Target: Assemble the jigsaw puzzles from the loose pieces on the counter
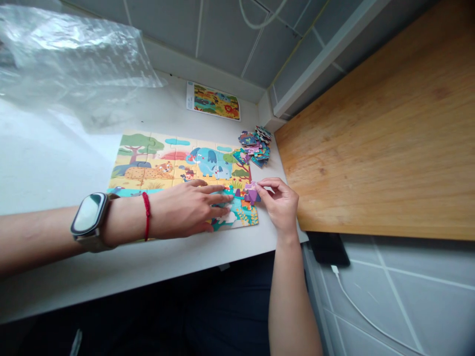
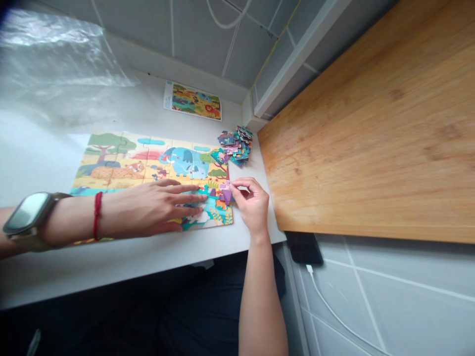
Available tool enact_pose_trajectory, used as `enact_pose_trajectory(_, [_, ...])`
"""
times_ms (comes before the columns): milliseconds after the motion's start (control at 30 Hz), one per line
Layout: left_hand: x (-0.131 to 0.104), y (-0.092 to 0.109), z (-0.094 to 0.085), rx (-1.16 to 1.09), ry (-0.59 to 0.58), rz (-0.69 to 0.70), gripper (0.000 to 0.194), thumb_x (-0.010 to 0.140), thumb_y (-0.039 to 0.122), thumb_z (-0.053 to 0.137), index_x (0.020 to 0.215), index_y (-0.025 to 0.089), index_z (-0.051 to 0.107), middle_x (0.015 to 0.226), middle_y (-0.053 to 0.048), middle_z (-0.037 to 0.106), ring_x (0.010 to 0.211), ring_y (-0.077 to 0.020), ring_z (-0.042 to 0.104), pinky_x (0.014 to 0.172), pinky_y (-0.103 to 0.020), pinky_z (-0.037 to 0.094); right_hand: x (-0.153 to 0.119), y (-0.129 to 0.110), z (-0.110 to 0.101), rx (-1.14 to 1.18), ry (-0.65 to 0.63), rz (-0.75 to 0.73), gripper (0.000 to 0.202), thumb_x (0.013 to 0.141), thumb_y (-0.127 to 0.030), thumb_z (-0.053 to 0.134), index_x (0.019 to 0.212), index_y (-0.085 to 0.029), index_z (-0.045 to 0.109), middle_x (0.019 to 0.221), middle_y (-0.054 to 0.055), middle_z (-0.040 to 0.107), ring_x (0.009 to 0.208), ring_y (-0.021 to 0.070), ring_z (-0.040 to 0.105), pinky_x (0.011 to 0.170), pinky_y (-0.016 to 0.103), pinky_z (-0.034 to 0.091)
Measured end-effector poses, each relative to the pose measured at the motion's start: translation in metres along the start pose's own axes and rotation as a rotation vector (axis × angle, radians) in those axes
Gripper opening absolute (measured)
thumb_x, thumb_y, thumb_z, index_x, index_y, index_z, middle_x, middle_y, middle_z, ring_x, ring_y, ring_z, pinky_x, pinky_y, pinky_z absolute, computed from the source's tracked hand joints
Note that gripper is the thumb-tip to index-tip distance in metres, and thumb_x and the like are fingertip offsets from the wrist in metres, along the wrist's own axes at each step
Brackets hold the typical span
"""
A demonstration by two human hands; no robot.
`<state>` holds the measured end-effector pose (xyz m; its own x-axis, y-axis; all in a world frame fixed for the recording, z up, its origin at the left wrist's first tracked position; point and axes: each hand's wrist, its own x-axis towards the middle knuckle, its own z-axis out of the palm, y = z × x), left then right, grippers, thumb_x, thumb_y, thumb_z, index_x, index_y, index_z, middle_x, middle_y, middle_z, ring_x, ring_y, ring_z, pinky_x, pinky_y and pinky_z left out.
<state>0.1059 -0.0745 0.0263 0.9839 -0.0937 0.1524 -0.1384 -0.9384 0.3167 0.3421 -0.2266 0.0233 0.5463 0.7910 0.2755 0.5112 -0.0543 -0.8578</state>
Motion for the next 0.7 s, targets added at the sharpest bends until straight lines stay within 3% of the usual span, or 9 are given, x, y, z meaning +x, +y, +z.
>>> enact_pose_trajectory(100, [0.000,0.000,0.001,-0.004,0.014,0.004,0.036,0.097,0.038,0.072,0.133,0.034,0.071,0.156,0.000,0.062,0.150,-0.0284,0.051,0.114,-0.038,0.046,0.000,0.004,0.001,0.057,0.002,0.075,0.020,0.084,-0.042,0.083,0.088,-0.023,0.075,0.092,0.006,0.076,0.091,0.0236,0.075,0.081,0.037,0.066])
enact_pose_trajectory(233, [0.000,-0.001,0.002,-0.004,0.030,0.012,0.035,0.098,0.040,0.071,0.133,0.033,0.071,0.155,-0.001,0.063,0.149,-0.0288,0.052,0.115,-0.039,0.046,-0.001,0.007,0.003,0.062,-0.102,0.150,0.022,0.084,-0.041,0.084,0.091,-0.022,0.077,0.093,0.005,0.078,0.085,0.0227,0.076,0.079,0.037,0.066])
enact_pose_trajectory(467, [0.001,0.000,0.000,0.019,-0.017,-0.003,0.036,0.099,0.040,0.071,0.134,0.033,0.070,0.157,-0.001,0.061,0.150,-0.0292,0.051,0.114,-0.038,0.046,-0.005,-0.001,0.005,-0.080,-0.155,0.005,0.011,0.092,-0.032,0.077,0.099,-0.024,0.079,0.109,0.007,0.075,0.101,0.0227,0.074,0.078,0.032,0.063])
enact_pose_trajectory(700, [0.000,-0.001,0.002,0.012,0.004,0.012,0.038,0.098,0.039,0.071,0.136,0.033,0.070,0.157,-0.001,0.061,0.150,-0.0299,0.051,0.114,-0.040,0.047,-0.005,-0.007,0.002,-0.136,-0.237,-0.010,0.014,0.095,-0.032,0.074,0.104,-0.026,0.082,0.113,0.007,0.076,0.108,0.0232,0.073,0.082,0.033,0.062])
